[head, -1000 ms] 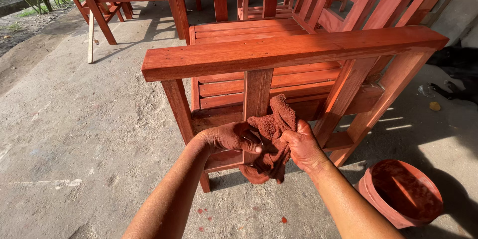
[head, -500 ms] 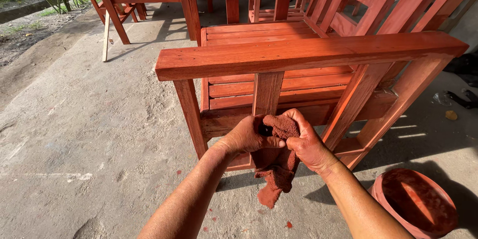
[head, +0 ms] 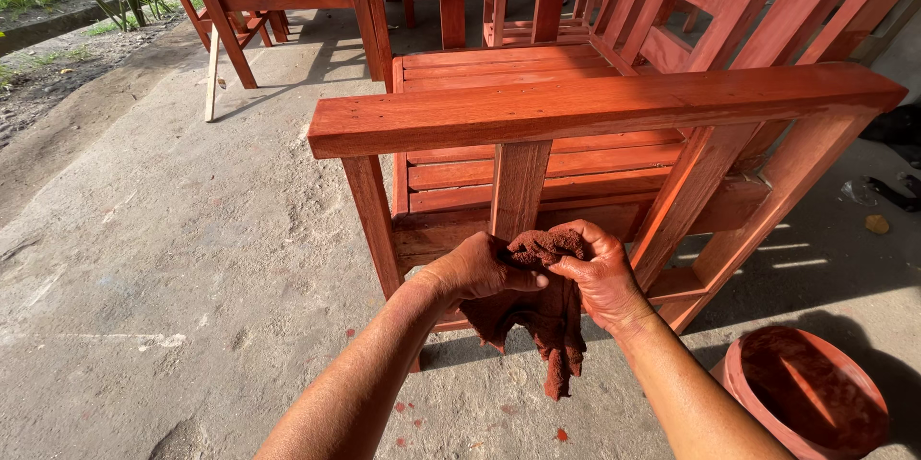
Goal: The person dips a red-stained cloth into a bucket of red wood stain and wipes it over the rails, legs and slats of wooden chairs, working around each chair frame to coat the surfaces.
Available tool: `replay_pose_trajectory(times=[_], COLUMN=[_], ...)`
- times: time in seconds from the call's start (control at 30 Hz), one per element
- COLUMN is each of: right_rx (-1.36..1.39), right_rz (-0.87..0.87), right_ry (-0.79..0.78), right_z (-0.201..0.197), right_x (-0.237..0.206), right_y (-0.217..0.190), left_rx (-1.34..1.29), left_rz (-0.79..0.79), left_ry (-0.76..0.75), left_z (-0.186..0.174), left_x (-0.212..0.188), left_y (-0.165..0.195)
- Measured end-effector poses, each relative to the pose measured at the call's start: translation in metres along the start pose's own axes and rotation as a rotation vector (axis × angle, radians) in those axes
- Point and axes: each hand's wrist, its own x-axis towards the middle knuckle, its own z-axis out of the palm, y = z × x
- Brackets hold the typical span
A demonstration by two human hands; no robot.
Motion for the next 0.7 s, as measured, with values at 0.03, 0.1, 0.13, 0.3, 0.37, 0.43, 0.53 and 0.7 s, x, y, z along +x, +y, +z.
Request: replay_pose_trajectory(times=[0.03, 0.1, 0.13, 0.3, 0.37, 0.43, 0.53, 0.7], right_rx=[0.0, 0.12, 0.179, 0.018, -0.151, -0.351, -0.374, 0.149], right_rz=[0.0, 0.064, 0.097, 0.243, 0.293, 0.285, 0.427, 0.415], right_ry=[-0.008, -0.022, -0.027, -0.205, -0.244, -0.236, -0.084, -0.063], right_z=[-0.001, -0.001, -0.001, 0.003, 0.005, 0.009, 0.009, 0.002], right_x=[-0.001, -0.004, -0.007, -0.034, -0.045, -0.047, -0.053, -0.041], right_y=[0.001, 0.003, 0.003, 0.018, 0.034, 0.056, 0.082, 0.082], left_rx=[-0.05, -0.152, -0.142, -0.314, -0.505, -0.698, -0.899, -0.778], left_rz=[-0.014, -0.043, -0.004, 0.207, 0.268, 0.306, 0.335, 0.505], left_ry=[0.017, 0.05, 0.062, 0.152, 0.186, 0.245, 0.393, 0.855], left_z=[0.001, 0.004, 0.006, 0.017, 0.018, 0.016, 0.011, 0.014], left_x=[0.0, 0.0, 0.0, -0.004, -0.007, -0.011, -0.022, -0.035], left_y=[0.001, 0.001, 0.0, -0.003, 0.0, 0.005, 0.013, 0.015])
